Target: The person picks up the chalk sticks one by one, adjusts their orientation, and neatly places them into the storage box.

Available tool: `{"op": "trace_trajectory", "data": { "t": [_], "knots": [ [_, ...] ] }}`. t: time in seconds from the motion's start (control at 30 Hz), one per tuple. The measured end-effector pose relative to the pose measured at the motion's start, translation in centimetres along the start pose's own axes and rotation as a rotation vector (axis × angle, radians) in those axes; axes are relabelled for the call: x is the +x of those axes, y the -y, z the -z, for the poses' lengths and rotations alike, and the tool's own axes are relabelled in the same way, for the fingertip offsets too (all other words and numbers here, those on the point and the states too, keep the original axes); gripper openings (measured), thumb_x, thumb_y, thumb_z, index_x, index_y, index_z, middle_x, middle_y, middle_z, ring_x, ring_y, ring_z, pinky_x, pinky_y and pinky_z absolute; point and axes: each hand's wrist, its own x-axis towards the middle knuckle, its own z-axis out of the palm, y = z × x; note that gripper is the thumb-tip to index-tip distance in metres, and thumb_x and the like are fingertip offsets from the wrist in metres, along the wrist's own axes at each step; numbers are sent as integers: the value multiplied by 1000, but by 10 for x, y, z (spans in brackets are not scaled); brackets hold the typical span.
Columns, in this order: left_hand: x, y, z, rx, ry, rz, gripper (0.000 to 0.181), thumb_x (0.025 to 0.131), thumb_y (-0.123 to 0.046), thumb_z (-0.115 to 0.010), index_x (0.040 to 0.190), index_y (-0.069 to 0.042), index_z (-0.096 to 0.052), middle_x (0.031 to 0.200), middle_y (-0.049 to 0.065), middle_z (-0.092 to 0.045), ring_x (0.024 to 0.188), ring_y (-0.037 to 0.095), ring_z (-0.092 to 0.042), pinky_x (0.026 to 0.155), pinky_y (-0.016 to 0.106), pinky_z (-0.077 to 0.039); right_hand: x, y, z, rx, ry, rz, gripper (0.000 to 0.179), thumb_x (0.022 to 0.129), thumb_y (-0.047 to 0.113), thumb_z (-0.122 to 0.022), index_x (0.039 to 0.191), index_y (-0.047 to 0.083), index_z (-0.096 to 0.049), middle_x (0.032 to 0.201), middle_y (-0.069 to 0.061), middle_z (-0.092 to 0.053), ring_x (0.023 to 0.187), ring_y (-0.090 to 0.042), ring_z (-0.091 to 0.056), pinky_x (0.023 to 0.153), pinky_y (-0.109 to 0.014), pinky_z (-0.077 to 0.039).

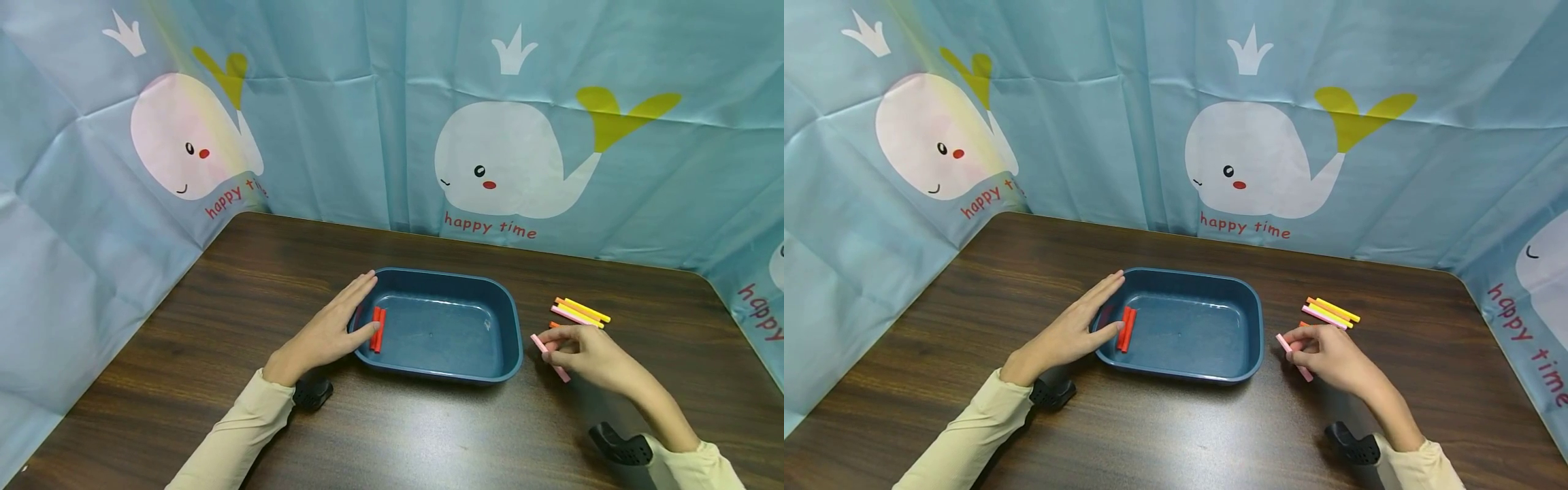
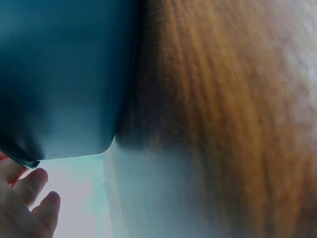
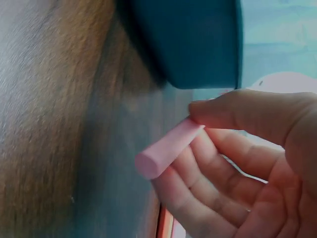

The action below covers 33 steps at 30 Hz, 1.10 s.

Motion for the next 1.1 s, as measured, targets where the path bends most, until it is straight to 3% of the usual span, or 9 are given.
{"op": "trace_trajectory", "data": {
  "t": [0.17,0.5,0.9,1.1],
  "knots": [
    [0,0,0,-1,-1,-3,76,98,-34,-61,159,-14,-22,167,-6,-12,156,24,-12,123,53,-21,0,2,2,32,-85,11,35,91,10,-70,120,-8,-65,92,-9,-71,75,0,-64,63,-23,-54],
    [0,-1,1,-3,3,2,76,98,-35,-60,159,-13,-22,168,-6,-12,156,24,-12,123,53,-22,2,14,3,87,-192,-27,39,93,15,-70,122,-9,-62,111,-24,-70,78,1,-68,67,-24,-59],
    [1,-1,1,0,1,2,76,98,-34,-61,159,-13,-22,168,-6,-12,156,21,-12,123,52,-21,9,31,6,152,-238,-3,44,95,21,-68,131,-3,-58,112,-21,-68,81,-3,-71,71,-30,-61],
    [0,-1,1,-5,7,7,76,98,-34,-61,159,-13,-21,168,-6,-12,156,20,-11,123,52,-20,13,42,4,158,-245,17,41,94,24,-69,127,1,-62,112,-21,-70,81,-6,-73,72,-29,-61]
  ]
}}
